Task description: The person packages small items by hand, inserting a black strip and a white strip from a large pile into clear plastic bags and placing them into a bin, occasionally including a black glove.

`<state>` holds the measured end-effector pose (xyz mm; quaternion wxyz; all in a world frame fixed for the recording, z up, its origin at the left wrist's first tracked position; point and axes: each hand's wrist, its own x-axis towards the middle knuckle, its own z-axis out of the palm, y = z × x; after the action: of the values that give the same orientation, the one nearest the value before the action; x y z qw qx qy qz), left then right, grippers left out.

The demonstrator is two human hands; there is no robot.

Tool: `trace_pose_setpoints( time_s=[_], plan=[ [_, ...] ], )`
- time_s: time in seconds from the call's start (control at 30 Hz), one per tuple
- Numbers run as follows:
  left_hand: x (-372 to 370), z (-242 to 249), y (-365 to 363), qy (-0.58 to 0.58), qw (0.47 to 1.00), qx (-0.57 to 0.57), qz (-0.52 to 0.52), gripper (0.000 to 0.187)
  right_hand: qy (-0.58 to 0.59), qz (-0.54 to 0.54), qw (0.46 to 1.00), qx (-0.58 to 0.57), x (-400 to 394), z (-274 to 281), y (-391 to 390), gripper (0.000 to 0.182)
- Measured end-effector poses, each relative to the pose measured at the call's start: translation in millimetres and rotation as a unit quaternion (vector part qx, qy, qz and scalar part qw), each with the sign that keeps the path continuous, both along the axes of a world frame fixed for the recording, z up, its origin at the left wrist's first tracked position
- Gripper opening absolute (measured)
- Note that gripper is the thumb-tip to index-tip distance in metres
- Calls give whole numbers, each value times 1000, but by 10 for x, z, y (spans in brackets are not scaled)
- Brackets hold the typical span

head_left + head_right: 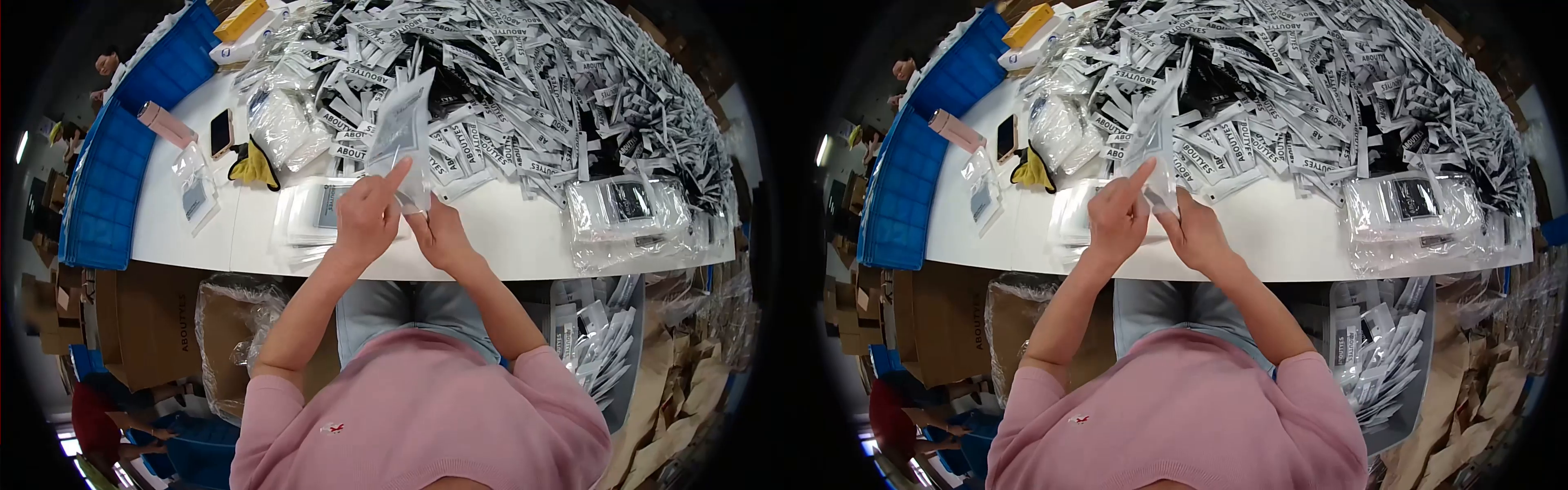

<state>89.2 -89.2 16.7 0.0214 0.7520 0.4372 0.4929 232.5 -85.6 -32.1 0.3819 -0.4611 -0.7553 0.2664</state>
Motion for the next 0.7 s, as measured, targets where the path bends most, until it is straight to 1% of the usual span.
trace_pose_setpoints(
  time_s=[0.03,0.07,0.1,0.13,0.17,0.2,0.23,0.27,0.3,0.37,0.43,0.47,0.5,0.53,0.57,0.6,0.63,0.67,0.7],
  plan=[
    [38,-40,-58,53,998,28,-10,58,100,66,991,-65,-1,-6,71,34],
    [94,-90,-80,104,993,56,-28,59,200,123,964,-126,12,-29,92,32],
    [147,-175,-53,73,994,68,-40,62,245,109,947,-178,-45,-112,71,32],
    [128,-183,-65,90,996,25,-9,61,294,86,925,-226,-147,-186,52,31],
    [56,-195,-60,110,994,-15,16,62,301,91,927,-202,-223,-41,5,32],
    [-44,-344,-4,38,998,-50,20,62,306,94,931,-177,-285,106,-41,32],
    [-46,-240,-55,-46,987,-150,23,61,280,50,952,-116,-313,72,-133,32],
    [-70,-257,-59,-86,970,-221,53,63,249,8,967,-57,-346,30,-208,31],
    [-99,-243,-85,20,986,-160,34,62,251,-16,967,-46,-357,-92,-183,32],
    [-50,-412,-197,133,985,-87,-70,61,253,-65,965,-36,-318,-256,-114,32],
    [53,-394,-246,102,985,-127,-55,61,231,-23,970,-73,-238,-319,-70,29],
    [118,-286,-245,125,982,-145,-3,62,207,-10,969,-131,-131,-171,-136,23],
    [136,-251,-217,69,983,-169,-5,62,212,-26,968,-132,-37,-89,-193,23],
    [142,-234,-174,12,981,-192,-5,63,280,20,947,-155,55,-25,-233,22],
    [144,-230,-173,3,977,-211,-3,66,345,66,920,-174,134,2,-257,22],
    [168,-239,-196,5,977,-213,-16,66,373,54,904,-201,190,-2,-256,23],
    [190,-249,-237,103,980,-157,-61,67,376,42,904,-198,194,-66,-220,23],
    [234,-257,-270,197,970,-97,-103,69,325,-37,938,-112,159,-179,-153,23],
    [336,-259,-302,196,970,-91,-112,72,268,-115,956,-25,134,-230,-120,23]
  ],
)
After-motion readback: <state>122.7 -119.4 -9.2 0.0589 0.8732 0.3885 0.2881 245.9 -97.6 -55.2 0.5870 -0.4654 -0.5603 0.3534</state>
